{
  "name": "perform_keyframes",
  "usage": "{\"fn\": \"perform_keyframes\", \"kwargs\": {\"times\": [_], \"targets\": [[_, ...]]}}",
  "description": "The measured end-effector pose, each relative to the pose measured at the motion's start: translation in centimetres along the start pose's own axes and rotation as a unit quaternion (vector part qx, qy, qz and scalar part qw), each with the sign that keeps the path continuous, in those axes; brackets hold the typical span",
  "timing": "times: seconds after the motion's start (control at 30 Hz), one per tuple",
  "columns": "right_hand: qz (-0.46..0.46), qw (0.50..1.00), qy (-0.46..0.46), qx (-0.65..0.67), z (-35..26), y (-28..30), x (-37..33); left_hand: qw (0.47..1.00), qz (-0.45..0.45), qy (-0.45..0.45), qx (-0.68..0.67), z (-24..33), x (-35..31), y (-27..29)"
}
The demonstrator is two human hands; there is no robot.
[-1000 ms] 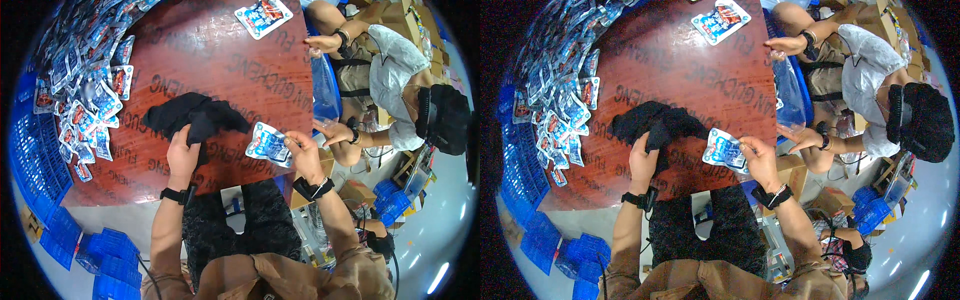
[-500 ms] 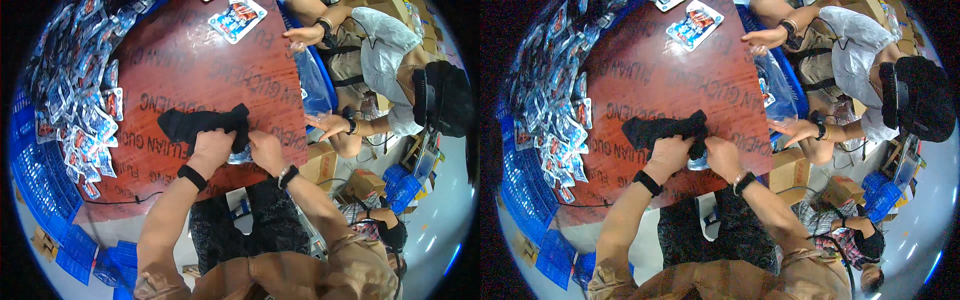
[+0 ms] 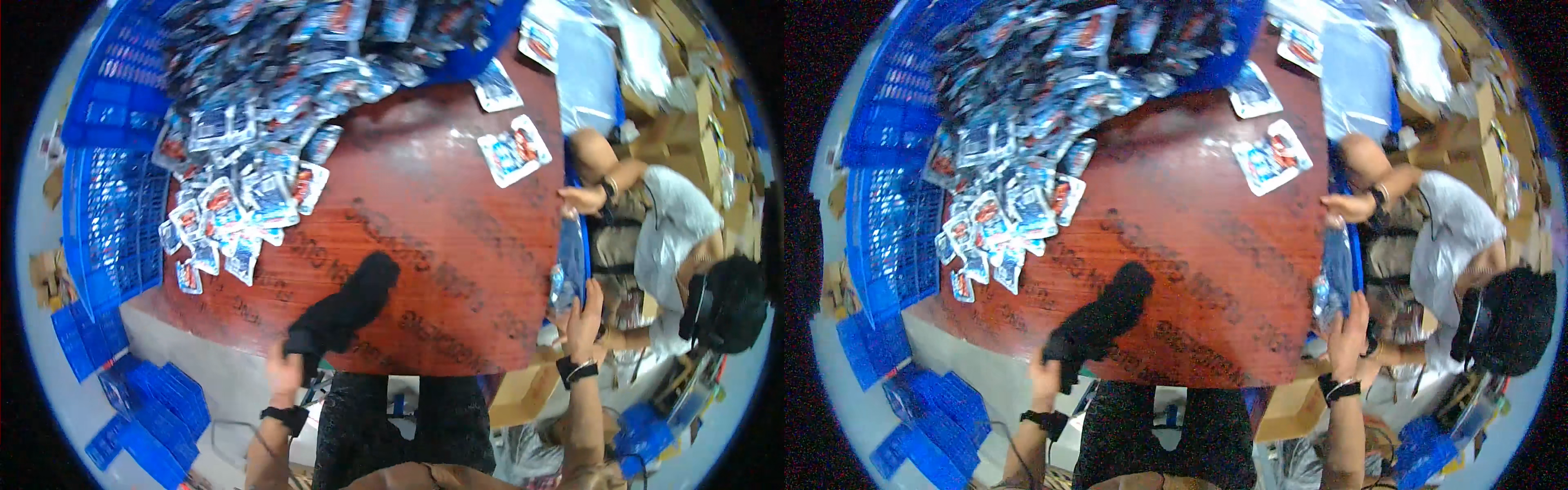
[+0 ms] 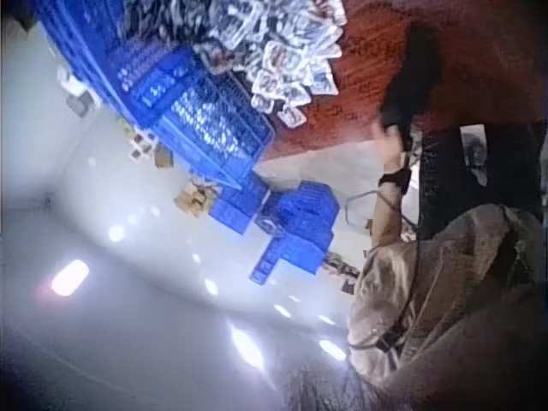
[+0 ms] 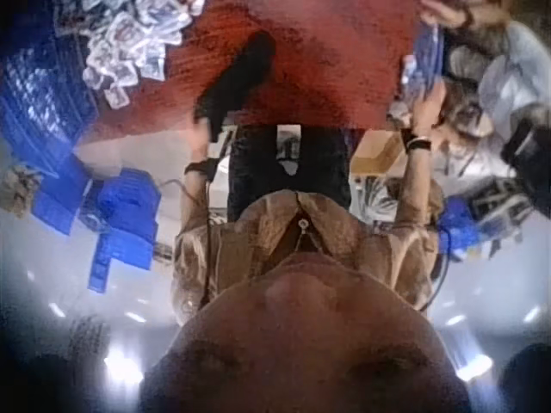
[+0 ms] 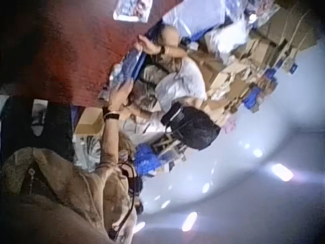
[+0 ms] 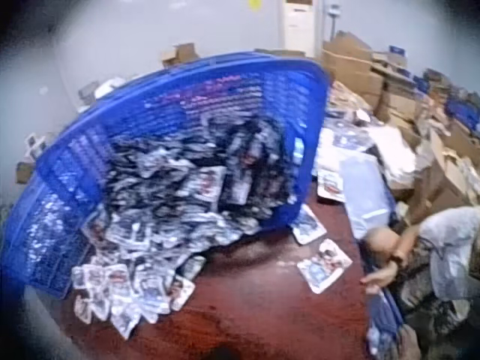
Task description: Sorting and bagging small blue and white pouches into plastic bags.
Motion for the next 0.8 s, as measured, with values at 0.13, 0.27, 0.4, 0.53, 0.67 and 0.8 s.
{"fn": "perform_keyframes", "kwargs": {"times": [0.13, 0.27, 0.4, 0.53, 0.67, 0.8], "targets": [[-0.060, 0.994, 0.087, -0.027, -6.6, -2.9, 1.9, 0.887, 0.173, 0.161, -0.396, -6.0, 5.9, 10.5], [-0.079, 0.975, 0.206, 0.032, -14.9, -4.6, 8.1, 0.913, 0.258, 0.068, -0.309, -0.9, 11.9, 15.1], [-0.014, 0.907, 0.421, -0.007, -28.7, -5.4, 20.4, 0.948, 0.294, -0.109, 0.050, 5.8, 14.3, 12.5], [0.072, 0.826, 0.557, -0.047, -42.8, -5.9, 33.7, 0.963, 0.125, -0.188, 0.147, 12.4, 16.3, 4.1], [-0.261, 0.879, 0.394, -0.065, -52.5, -9.4, 39.2, 0.975, 0.164, -0.109, 0.098, 15.1, 19.5, -2.7], [-0.194, 0.906, 0.353, -0.131, -52.6, -15.6, 39.7, 0.962, 0.186, -0.201, 0.017, 16.0, 20.3, -3.8]]}}
Point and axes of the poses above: each hand's wrist, its own x-axis towards the middle knuckle, its own y-axis out of the back of the hand, z = x × y, the point moved 2 cm from there along x, towards the middle knuckle, and after that the axes turned 13 degrees about y, right-handed, at the moved point
